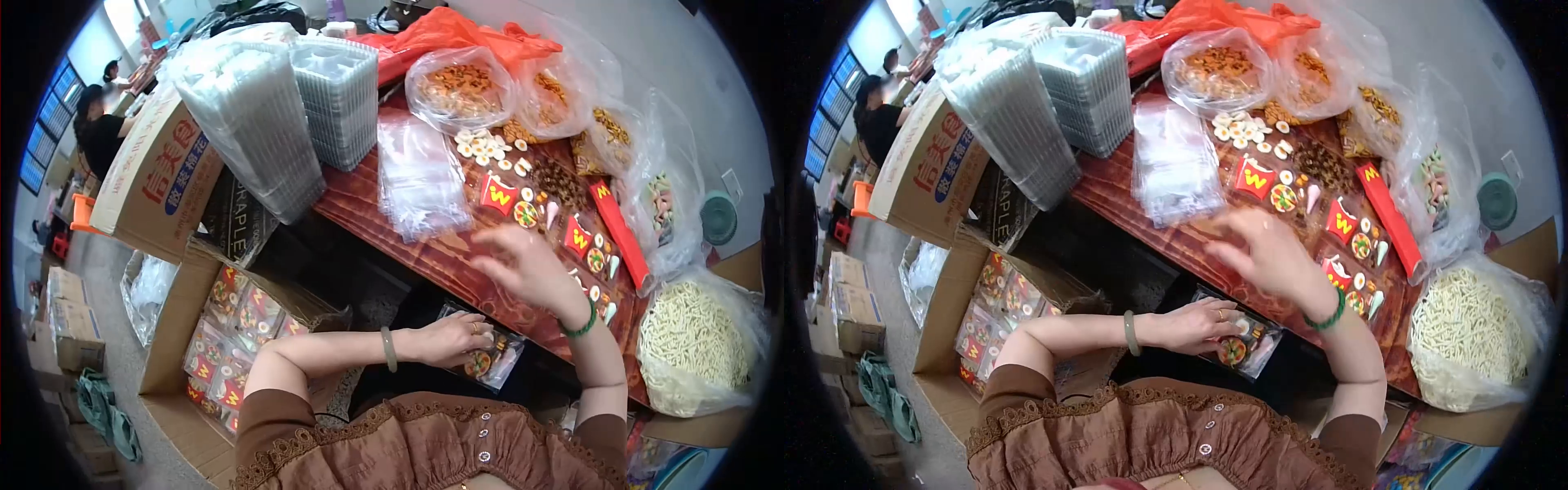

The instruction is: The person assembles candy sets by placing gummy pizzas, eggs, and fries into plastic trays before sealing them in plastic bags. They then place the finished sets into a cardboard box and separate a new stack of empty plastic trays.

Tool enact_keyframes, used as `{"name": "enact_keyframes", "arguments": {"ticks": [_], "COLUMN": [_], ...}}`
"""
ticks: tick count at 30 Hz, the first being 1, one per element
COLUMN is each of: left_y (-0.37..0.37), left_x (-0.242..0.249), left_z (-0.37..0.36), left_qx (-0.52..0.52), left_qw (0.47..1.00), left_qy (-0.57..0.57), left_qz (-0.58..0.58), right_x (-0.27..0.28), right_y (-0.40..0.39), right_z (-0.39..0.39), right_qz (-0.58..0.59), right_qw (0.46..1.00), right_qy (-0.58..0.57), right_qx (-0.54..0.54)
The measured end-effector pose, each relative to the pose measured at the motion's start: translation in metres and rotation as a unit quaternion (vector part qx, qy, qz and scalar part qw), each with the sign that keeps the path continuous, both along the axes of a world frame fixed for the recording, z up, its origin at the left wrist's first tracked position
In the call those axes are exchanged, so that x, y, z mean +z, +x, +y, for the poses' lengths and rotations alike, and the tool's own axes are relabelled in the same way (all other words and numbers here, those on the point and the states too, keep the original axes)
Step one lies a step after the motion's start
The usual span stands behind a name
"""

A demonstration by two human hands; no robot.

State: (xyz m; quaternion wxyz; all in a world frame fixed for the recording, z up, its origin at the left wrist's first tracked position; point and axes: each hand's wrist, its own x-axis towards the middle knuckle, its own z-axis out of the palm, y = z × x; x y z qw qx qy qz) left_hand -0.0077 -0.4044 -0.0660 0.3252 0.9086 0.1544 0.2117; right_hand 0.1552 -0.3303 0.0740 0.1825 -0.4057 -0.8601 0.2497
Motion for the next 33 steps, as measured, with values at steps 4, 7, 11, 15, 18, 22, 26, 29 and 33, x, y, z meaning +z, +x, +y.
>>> {"name": "enact_keyframes", "arguments": {"ticks": [4, 7, 11, 15, 18, 22, 26, 29, 33], "left_y": [-0.026, -0.058, -0.100, -0.127, -0.139, -0.149, -0.157, -0.159, -0.160], "left_x": [0.040, 0.063, 0.086, 0.099, 0.105, 0.120, 0.123, 0.123, 0.120], "left_z": [0.040, 0.074, 0.101, 0.120, 0.134, 0.152, 0.168, 0.177, 0.186], "left_qx": [0.094, 0.206, 0.341, 0.392, 0.433, 0.472, 0.505, 0.515, 0.533], "left_qw": [0.990, 0.963, 0.915, 0.883, 0.850, 0.806, 0.775, 0.762, 0.748], "left_qy": [0.047, 0.105, 0.165, 0.216, 0.256, 0.309, 0.339, 0.356, 0.366], "left_qz": [-0.090, -0.138, -0.140, -0.139, -0.156, -0.179, -0.171, -0.166, -0.146], "right_x": [0.048, 0.063, 0.071, 0.069, 0.062, 0.064, 0.070, 0.071, 0.075], "right_y": [-0.112, -0.185, -0.227, -0.235, -0.236, -0.235, -0.234, -0.235, -0.242], "right_z": [0.127, 0.198, 0.233, 0.247, 0.262, 0.264, 0.260, 0.263, 0.260], "right_qz": [0.206, 0.174, 0.086, 0.070, 0.108, 0.111, 0.083, 0.073, 0.002], "right_qw": [0.960, 0.973, 0.994, 0.997, 0.993, 0.992, 0.995, 0.996, 0.999], "right_qy": [0.171, 0.143, 0.065, 0.022, -0.015, -0.031, -0.015, -0.013, 0.040], "right_qx": [0.079, 0.055, 0.013, 0.015, 0.035, 0.045, 0.045, 0.040, 0.028]}}
